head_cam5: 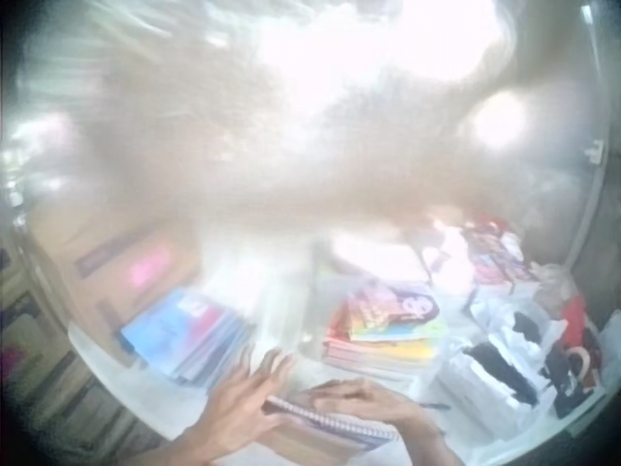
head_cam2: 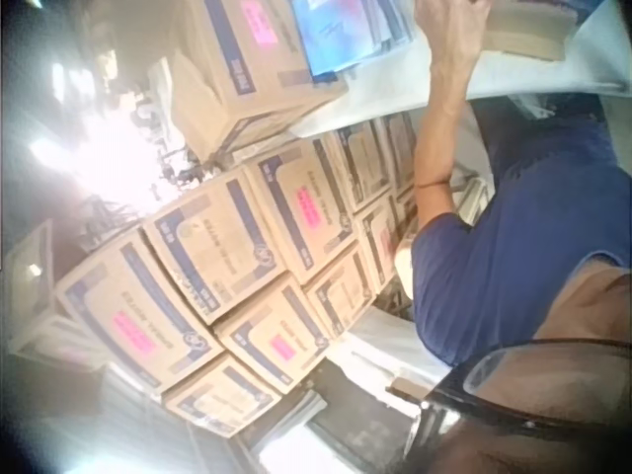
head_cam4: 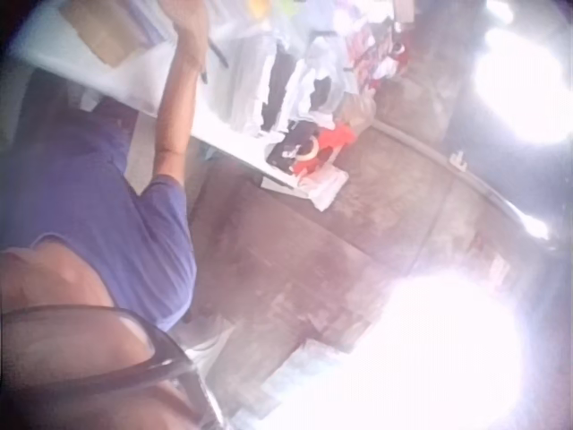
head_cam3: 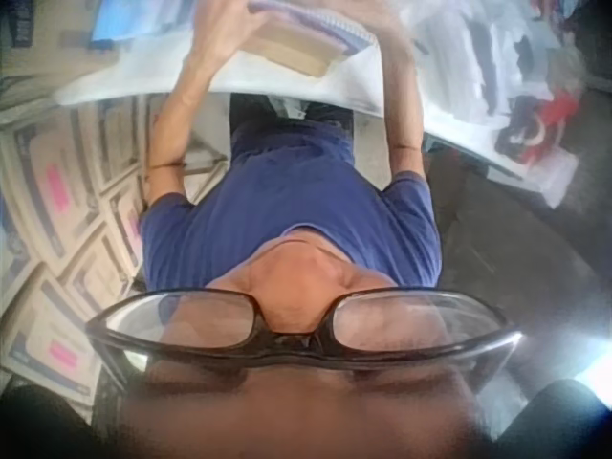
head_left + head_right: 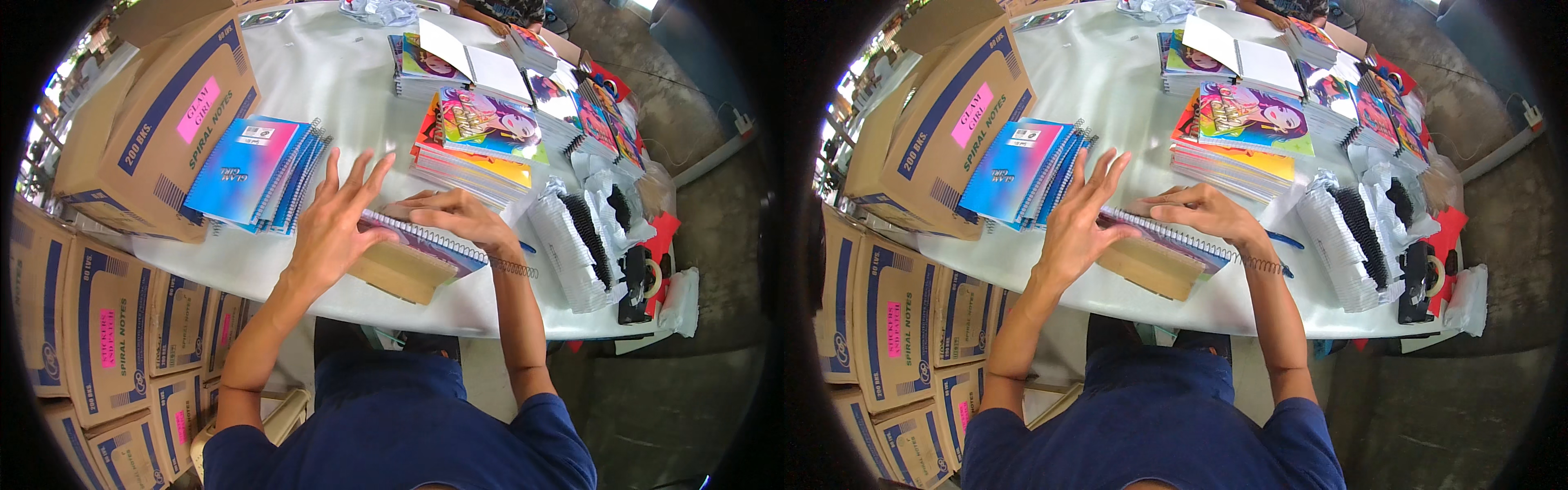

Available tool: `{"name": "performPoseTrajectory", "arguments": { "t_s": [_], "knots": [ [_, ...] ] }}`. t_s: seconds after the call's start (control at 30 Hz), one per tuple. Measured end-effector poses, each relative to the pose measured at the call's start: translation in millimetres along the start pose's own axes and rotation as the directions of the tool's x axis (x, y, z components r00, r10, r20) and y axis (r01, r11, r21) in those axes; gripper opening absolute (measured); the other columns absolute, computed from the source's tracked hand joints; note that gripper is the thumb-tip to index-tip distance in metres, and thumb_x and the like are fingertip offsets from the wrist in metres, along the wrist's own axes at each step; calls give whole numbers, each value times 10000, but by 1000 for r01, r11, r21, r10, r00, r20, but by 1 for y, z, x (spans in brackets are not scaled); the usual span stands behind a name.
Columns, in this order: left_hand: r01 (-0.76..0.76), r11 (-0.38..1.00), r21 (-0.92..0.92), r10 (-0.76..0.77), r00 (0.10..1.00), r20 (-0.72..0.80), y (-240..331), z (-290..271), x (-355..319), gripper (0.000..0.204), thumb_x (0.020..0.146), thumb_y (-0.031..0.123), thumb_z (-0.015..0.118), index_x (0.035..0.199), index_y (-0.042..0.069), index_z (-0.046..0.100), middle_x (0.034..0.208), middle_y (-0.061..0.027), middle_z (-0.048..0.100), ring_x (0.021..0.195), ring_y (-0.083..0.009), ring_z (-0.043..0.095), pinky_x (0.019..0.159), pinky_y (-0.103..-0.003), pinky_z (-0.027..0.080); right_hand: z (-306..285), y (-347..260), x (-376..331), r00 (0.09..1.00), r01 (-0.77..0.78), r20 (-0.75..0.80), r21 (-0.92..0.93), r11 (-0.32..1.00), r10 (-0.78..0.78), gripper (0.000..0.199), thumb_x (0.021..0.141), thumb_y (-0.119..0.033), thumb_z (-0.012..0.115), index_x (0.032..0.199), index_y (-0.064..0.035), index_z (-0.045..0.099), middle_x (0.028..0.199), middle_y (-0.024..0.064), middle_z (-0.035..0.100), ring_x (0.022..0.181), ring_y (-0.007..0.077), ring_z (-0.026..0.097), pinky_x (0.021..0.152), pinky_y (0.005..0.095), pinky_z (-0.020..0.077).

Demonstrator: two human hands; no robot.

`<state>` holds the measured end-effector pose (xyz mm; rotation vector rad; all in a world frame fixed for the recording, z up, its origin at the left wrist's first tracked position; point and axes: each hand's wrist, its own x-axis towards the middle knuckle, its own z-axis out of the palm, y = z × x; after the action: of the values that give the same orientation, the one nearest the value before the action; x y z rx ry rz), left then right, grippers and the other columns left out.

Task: The person aligns notebook covers and pages on a wooden jig, manually positions a spiral wire through the holes, and uses a pair of pliers to secure and trim the wire ends.

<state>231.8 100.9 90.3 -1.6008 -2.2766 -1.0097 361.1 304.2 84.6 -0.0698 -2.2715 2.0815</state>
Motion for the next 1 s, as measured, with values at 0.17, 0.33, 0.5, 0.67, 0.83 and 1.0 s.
{"name": "performPoseTrajectory", "arguments": {
  "t_s": [0.17,0.33,0.5,0.67,0.83,1.0],
  "knots": [
    [61,972,-225,-99,982,-160,-21,4,-1,1116,561,118,883,1513,196,305,1543,-143,334,1367,-381,396,1035,-411,463,-1,7,6,1000,-23,-15,116,993,25,426,905,-335,658,1008,76,703,1068,108,684,987,197,593,937,334,441],
    [302,628,-717,-348,933,89,-39,19,-11,1109,631,92,885,1532,199,247,1487,-211,396,1312,-348,466,1018,-395,479,-2,6,9,1000,23,0,438,899,-26,493,870,-417,683,1054,40,713,1080,122,683,958,220,606,919,337,459],
    [319,486,-814,-375,917,135,-47,26,-14,1097,658,42,870,1537,198,234,1472,-237,401,1294,-324,484,985,-397,506,4,-1,22,993,-108,-73,-262,959,92,483,867,-371,689,1074,66,694,1118,164,668,1076,264,621,954,380,468],
    [347,403,-847,-402,898,177,-47,23,-13,1074,680,10,850,1538,185,229,1486,-233,379,1282,-306,490,1017,-379,487,6,-6,17,1000,23,0,109,994,-23,496,854,-393,708,1050,63,706,1094,155,679,1046,225,609,942,339,453],
    [263,471,-842,-399,915,62,-56,32,-14,1065,684,-4,837,1540,161,225,1518,-201,345,1298,-287,481,1004,-358,488,-3,6,21,1000,-8,28,213,977,2,492,857,-396,706,1032,64,710,1123,152,674,1103,220,581,983,332,418],
    [305,497,-813,-429,900,76,-54,30,-14,1052,691,26,842,1539,146,231,1525,-185,345,1302,-268,485,1014,-350,472,0,-2,36,990,-132,-61,-70,989,128,514,850,-412,711,1059,57,707,1072,116,688,1049,202,598,932,323,441]
  ]
}}
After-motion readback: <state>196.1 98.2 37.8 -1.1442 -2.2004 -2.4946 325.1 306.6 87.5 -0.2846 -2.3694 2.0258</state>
